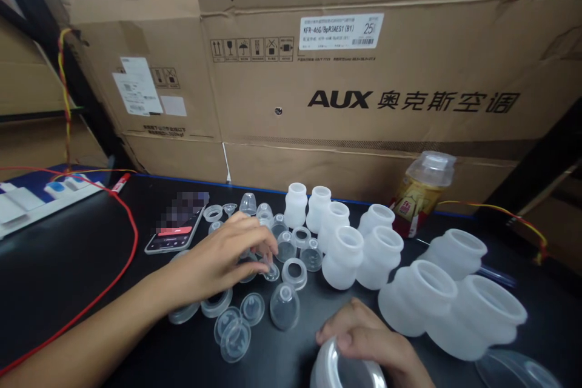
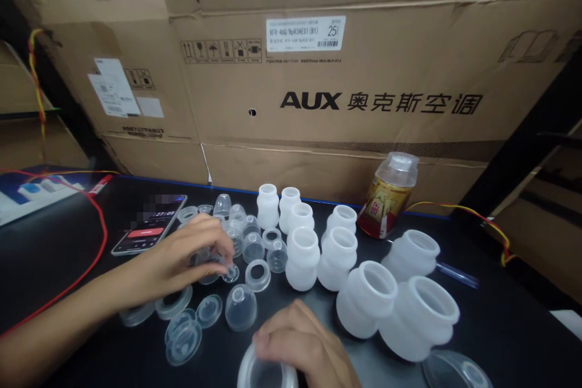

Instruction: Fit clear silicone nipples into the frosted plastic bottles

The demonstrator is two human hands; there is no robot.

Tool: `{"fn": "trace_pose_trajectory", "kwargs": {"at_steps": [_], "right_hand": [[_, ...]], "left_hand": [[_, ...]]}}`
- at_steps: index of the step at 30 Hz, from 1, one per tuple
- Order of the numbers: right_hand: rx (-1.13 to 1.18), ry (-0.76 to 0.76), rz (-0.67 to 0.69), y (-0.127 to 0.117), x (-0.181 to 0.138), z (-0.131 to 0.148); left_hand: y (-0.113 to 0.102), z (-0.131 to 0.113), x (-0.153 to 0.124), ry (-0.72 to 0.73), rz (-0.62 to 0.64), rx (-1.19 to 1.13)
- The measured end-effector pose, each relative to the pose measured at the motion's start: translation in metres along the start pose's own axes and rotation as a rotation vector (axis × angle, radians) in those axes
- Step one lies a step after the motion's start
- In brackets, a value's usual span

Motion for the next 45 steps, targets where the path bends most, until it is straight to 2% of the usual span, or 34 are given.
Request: {"fn": "trace_pose_trajectory", "kwargs": {"at_steps": [3, 5, 7, 10, 13, 20, 28, 32, 36, 39, 40, 42, 43, 45], "right_hand": [[0.032, -0.011, 0.025, -0.007, -0.003, -0.006], [0.077, -0.001, 0.112, -0.015, -0.005, -0.014], [0.118, 0.057, 0.18, -0.022, -0.006, -0.023], [0.172, 0.139, 0.169, -0.028, -0.004, -0.031], [0.207, 0.155, 0.14, -0.026, 0.004, -0.022], [0.198, 0.182, 0.018, -0.02, 0.023, 0.023], [0.017, 0.238, 0.103, -0.023, 0.022, 0.031], [-0.023, 0.217, 0.092, -0.024, 0.021, 0.031], [-0.054, 0.158, 0.016, -0.025, 0.02, 0.024], [-0.056, 0.152, -0.016, -0.029, 0.021, 0.023], [-0.052, 0.162, -0.011, -0.031, 0.022, 0.023], [-0.056, 0.164, -0.01, -0.033, 0.024, 0.025], [-0.059, 0.153, -0.003, -0.034, 0.026, 0.027], [-0.06, 0.125, 0.01, -0.034, 0.028, 0.029]], "left_hand": [[-0.004, -0.001, 0.0, 0.013, -0.1, 0.026], [-0.008, 0.0, 0.0, 0.011, -0.162, 0.042], [-0.01, 0.0, 0.001, 0.016, -0.208, 0.045], [-0.011, 0.001, 0.002, 0.018, -0.25, 0.048], [-0.011, 0.001, 0.001, 0.006, -0.276, 0.046], [-0.006, -0.005, -0.001, -0.028, -0.329, 0.018], [-0.014, -0.02, 0.001, 0.003, -0.447, -0.05], [-0.012, -0.036, 0.011, 0.031, -0.493, -0.075], [-0.015, -0.066, 0.036, 0.103, -0.436, -0.028], [-0.032, -0.098, 0.053, 0.189, -0.385, -0.03], [-0.038, -0.109, 0.057, 0.252, -0.319, -0.067], [-0.043, -0.125, 0.065, 0.282, -0.034, 0.01], [-0.044, -0.129, 0.068, 0.261, 0.056, 0.058], [-0.041, -0.132, 0.072, 0.259, 0.159, 0.137]]}}
Point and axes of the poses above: each hand's wrist, its own x-axis towards the middle knuckle, its own y-axis out of the palm, z = x × y, the point moved 3 cm from there along x, towards the middle knuckle, and after that the axes turned 9 degrees about -y, right-handed, at the moved point
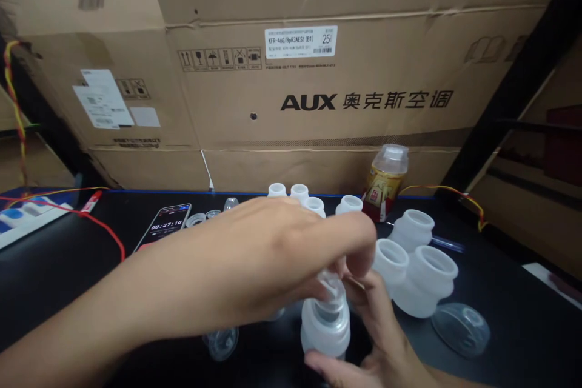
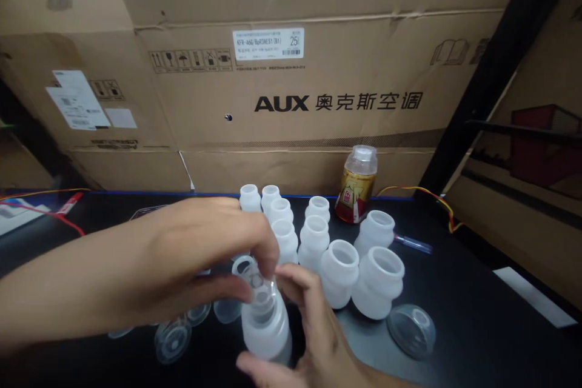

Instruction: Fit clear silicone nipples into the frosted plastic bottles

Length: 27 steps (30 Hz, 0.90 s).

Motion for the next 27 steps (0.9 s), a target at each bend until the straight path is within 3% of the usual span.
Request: {"fn": "trace_pose_trajectory", "kwargs": {"at_steps": [5, 12, 21, 27], "right_hand": [[0.017, -0.026, -0.033, 0.0, 0.002, 0.002], [0.066, -0.018, -0.014, -0.001, 0.004, 0.002], [0.006, -0.061, -0.007, 0.001, 0.0, -0.001], [0.091, -0.054, -0.043, 0.002, 0.012, 0.002]], "left_hand": [[0.017, 0.008, 0.003, -0.028, 0.099, -0.079], [0.017, 0.01, 0.002, -0.121, 0.2, -0.21], [0.014, 0.012, 0.009, -0.083, 0.191, -0.365], [0.019, 0.01, 0.008, -0.098, 0.204, -0.324]]}}
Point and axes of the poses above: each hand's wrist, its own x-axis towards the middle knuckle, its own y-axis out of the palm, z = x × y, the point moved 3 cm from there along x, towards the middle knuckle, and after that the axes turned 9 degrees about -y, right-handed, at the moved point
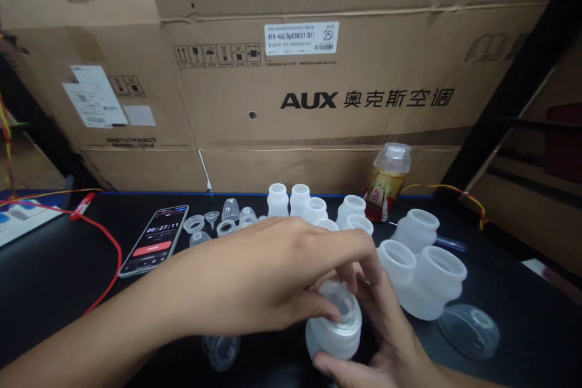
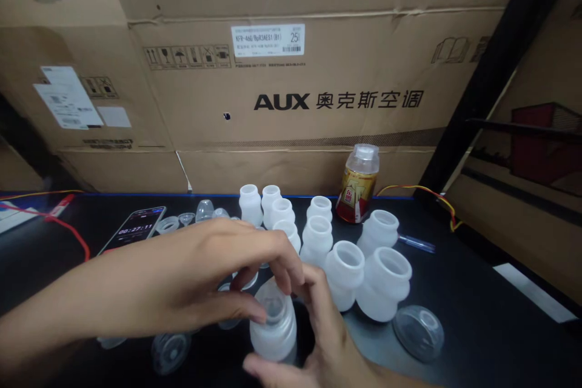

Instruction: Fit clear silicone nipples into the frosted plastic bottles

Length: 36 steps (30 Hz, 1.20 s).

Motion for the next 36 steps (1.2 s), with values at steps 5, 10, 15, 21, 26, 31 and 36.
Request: {"fn": "trace_pose_trajectory", "kwargs": {"at_steps": [5, 10, 15, 21, 26, 31, 36], "right_hand": [[0.001, 0.015, 0.023, 0.0004, 0.0012, -0.0007], [-0.047, 0.019, -0.002, -0.0003, -0.003, -0.0026], [-0.078, 0.019, 0.015, -0.0013, -0.0047, -0.0032], [-0.121, 0.035, 0.013, -0.0039, -0.0029, 0.0004], [-0.094, 0.061, 0.041, -0.006, 0.0013, 0.0013], [-0.089, 0.044, 0.02, -0.0033, 0.0014, 0.0015], [-0.07, 0.046, 0.026, -0.0006, 0.0018, 0.0009]], "left_hand": [[-0.0023, -0.0009, -0.0019, 0.049, -0.004, 0.026], [-0.0035, -0.0001, -0.0011, 0.043, 0.011, 0.004], [-0.0026, 0.0004, -0.0003, 0.028, 0.016, 0.007], [-0.0016, 0.0033, -0.0002, 0.108, -0.03, 0.119], [0.0004, 0.0051, 0.001, 0.151, -0.041, 0.08], [0.0017, 0.0045, 0.0026, 0.184, -0.081, 0.09], [0.0028, 0.0081, 0.0043, 0.123, -0.067, 0.061]]}}
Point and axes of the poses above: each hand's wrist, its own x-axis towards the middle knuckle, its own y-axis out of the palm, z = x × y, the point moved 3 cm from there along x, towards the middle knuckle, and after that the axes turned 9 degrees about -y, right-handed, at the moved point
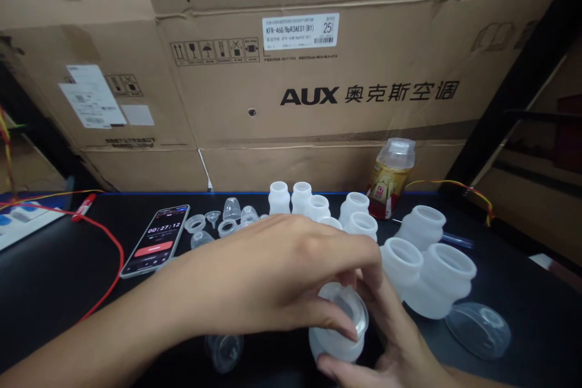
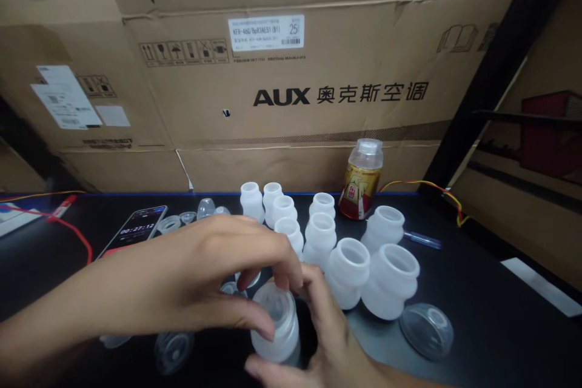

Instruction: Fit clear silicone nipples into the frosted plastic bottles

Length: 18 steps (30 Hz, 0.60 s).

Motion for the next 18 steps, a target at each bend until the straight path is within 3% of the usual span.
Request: {"fn": "trace_pose_trajectory", "kwargs": {"at_steps": [18], "right_hand": [[-0.028, -0.026, 0.019, -0.0024, -0.0035, 0.0]], "left_hand": [[-0.0047, -0.0038, -0.0031, -0.039, 0.066, -0.037]]}}
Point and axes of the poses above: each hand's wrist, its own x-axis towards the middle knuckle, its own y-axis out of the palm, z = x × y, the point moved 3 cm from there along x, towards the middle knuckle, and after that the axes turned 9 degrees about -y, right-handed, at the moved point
